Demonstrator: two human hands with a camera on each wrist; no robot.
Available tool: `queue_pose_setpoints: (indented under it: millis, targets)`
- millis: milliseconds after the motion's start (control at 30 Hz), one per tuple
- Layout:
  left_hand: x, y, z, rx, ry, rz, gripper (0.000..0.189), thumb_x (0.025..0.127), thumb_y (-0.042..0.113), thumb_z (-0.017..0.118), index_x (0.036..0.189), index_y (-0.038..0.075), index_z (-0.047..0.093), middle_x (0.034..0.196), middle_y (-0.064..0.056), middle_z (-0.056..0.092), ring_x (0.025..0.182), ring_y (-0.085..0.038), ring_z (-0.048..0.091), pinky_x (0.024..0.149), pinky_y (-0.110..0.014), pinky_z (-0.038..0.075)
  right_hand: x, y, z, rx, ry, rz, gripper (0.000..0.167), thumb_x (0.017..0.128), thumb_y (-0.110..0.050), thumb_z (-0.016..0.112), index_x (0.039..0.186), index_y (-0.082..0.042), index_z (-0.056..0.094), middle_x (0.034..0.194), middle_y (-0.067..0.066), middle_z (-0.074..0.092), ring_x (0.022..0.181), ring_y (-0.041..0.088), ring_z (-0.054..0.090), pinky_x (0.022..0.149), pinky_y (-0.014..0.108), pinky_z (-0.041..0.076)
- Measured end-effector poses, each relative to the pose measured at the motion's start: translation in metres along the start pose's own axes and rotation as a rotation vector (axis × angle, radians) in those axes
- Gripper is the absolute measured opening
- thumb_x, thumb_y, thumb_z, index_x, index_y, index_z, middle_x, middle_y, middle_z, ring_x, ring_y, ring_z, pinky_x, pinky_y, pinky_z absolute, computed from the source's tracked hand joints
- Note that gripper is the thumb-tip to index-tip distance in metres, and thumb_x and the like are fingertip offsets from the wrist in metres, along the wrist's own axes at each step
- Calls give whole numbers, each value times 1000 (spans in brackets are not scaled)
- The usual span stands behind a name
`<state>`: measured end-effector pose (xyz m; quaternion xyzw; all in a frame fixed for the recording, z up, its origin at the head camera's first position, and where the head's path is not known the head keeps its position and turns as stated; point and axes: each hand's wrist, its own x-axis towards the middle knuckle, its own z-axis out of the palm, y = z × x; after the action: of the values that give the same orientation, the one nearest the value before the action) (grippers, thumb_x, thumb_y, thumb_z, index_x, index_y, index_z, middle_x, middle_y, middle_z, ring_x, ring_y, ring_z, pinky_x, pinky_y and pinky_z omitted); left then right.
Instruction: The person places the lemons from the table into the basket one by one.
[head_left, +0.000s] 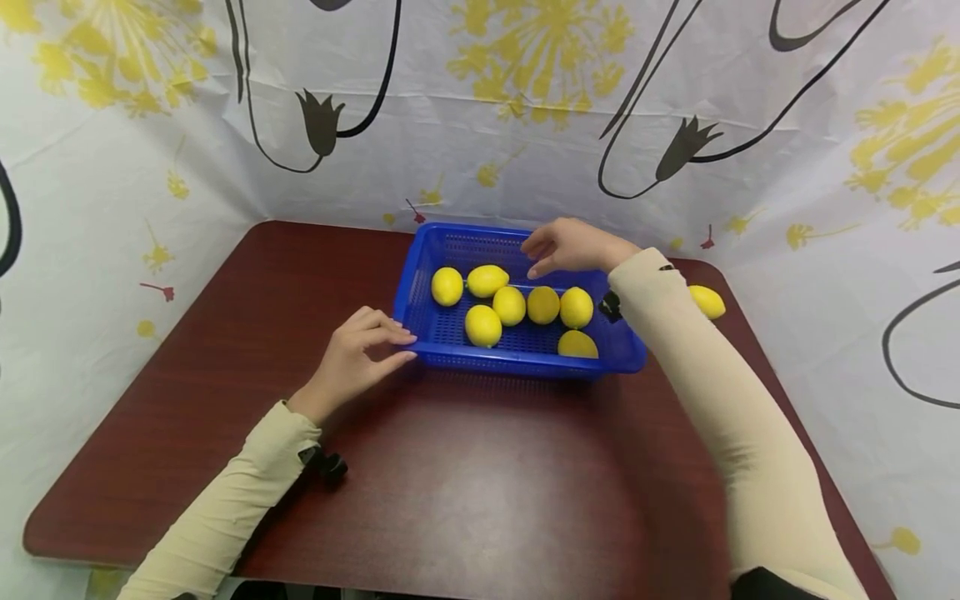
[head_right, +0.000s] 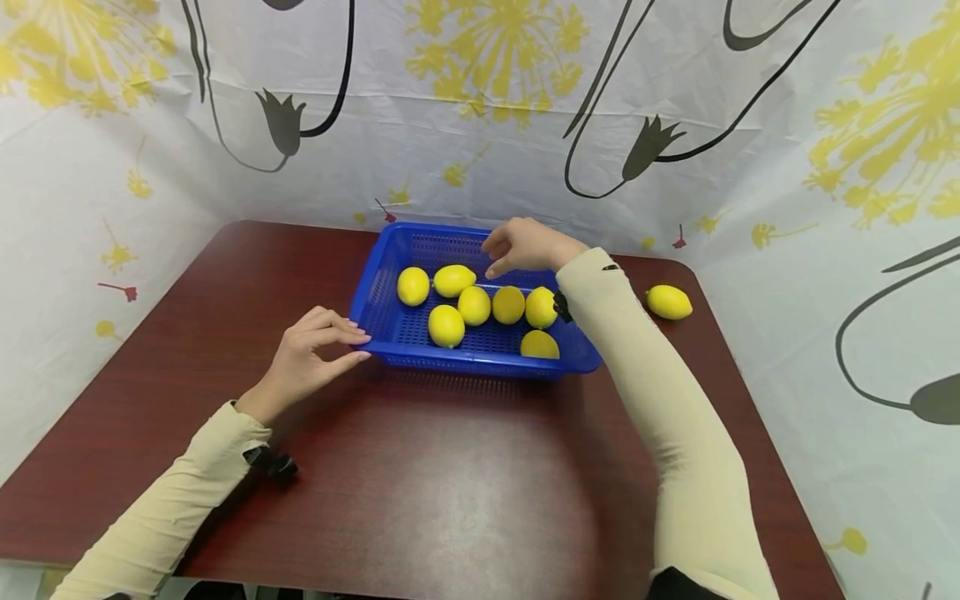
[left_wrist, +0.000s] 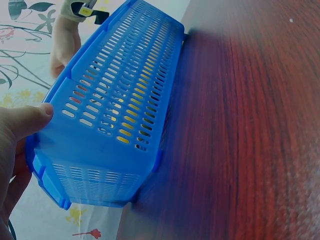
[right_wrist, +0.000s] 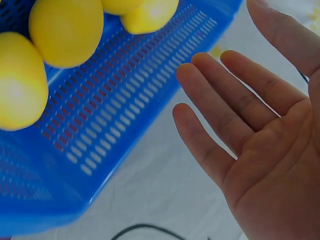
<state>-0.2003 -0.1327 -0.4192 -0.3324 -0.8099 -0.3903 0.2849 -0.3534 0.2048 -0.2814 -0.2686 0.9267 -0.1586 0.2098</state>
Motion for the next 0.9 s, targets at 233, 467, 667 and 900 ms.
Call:
queue_pose_setpoints:
  millis: [233,467,667,900]
  targets:
    - [0,0,0,2,1,-4,25,69,8,89,92,9,80,91,-4,72,90,-17,58,83,-21,47,-24,19,-12,-25,74,18,56,92,-31,71,141,-11,55,139,15,60,124,30,60,103,48,49]
    - [0,0,1,6,6,-3,26,68,6,90,92,9,80,91,-4,72,91,-17,58,83,-21,47,-51,37,-16,-14,139,56,54,92,-28,70,141,-8,54,138,18,60,123,34,61,102,51,49]
    - [0,1,1,11,4,-10,25,70,8,89,93,9,80,91,-4,72,91,-17,58,83,-22,47,-71,59,-15,6,187,79,54,93,-30,69,140,-7,55,136,21,61,122,37,61,101,53,48]
    - [0,2,1,4,11,-15,24,70,9,89,93,9,80,90,-4,72,91,-18,58,82,-22,47,-95,82,-13,5,266,102,52,91,-28,71,135,-4,59,130,23,65,118,40,62,99,56,48]
